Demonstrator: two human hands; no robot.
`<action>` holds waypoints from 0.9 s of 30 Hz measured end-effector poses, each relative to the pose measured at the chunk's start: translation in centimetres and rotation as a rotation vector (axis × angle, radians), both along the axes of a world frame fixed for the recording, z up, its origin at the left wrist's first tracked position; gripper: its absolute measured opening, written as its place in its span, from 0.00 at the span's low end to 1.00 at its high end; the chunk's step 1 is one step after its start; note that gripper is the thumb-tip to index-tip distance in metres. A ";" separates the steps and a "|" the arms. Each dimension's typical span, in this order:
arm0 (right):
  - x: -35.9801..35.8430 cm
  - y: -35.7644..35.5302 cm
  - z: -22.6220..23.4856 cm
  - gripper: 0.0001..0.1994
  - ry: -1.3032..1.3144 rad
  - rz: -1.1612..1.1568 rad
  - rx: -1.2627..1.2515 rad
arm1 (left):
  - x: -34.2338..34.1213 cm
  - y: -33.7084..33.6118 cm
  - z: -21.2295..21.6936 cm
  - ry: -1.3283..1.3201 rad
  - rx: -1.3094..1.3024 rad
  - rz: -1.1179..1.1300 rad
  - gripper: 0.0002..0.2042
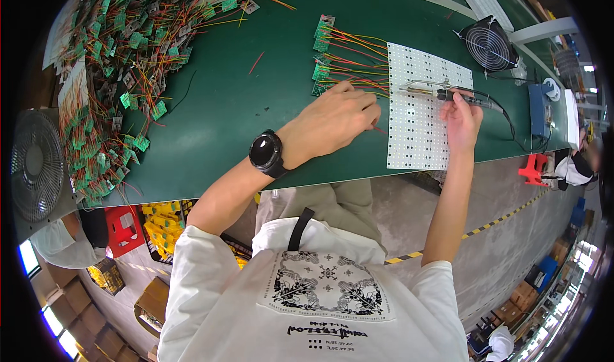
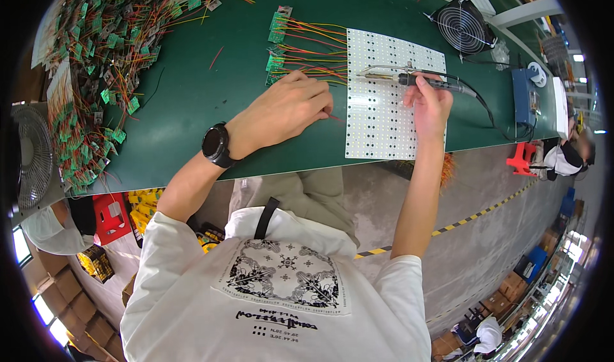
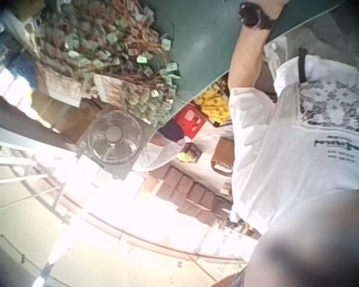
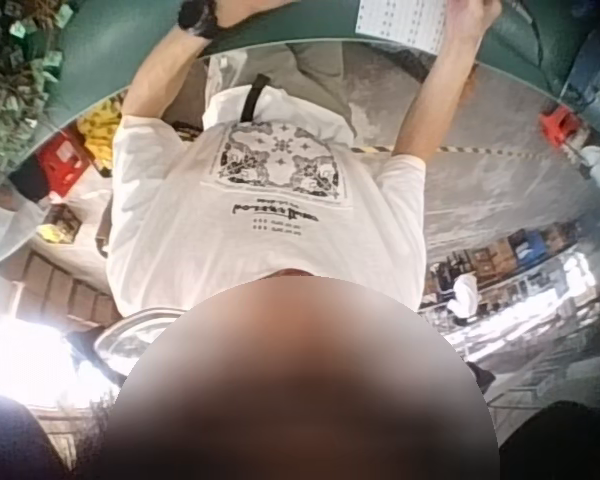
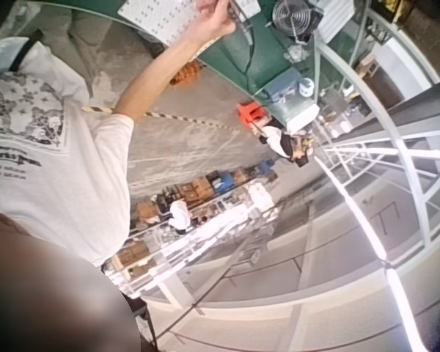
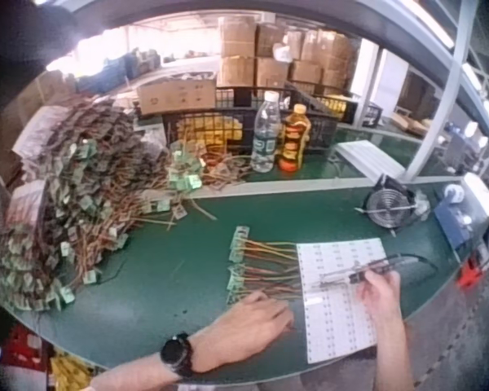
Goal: The person solders wires from small PCB modules onto a large LED panel at an assembly station. This is done using a soldering iron.
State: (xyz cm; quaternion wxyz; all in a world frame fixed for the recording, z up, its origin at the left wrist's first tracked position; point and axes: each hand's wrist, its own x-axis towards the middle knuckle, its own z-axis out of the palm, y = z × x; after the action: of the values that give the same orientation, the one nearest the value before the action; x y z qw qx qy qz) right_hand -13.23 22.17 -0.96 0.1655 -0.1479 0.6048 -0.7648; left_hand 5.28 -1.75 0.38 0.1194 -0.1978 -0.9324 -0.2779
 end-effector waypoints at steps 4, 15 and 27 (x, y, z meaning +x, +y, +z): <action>0.5 0.0 0.1 0.10 0.080 0.005 -0.018 | -0.7 1.6 -0.5 0.178 0.020 0.250 0.06; 0.5 0.3 -0.1 0.10 0.135 0.056 -0.009 | -1.1 2.2 -1.3 0.215 0.212 0.393 0.04; 0.3 0.4 -0.1 0.09 0.137 0.122 0.082 | -1.2 2.2 -1.7 0.220 0.174 0.438 0.04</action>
State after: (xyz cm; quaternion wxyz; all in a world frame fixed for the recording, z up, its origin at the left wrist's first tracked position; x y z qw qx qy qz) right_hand -12.92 22.57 -1.09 0.1760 -0.2298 0.6352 -0.7161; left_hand 4.03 0.47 -1.32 0.2941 -0.0090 -0.9069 -0.3015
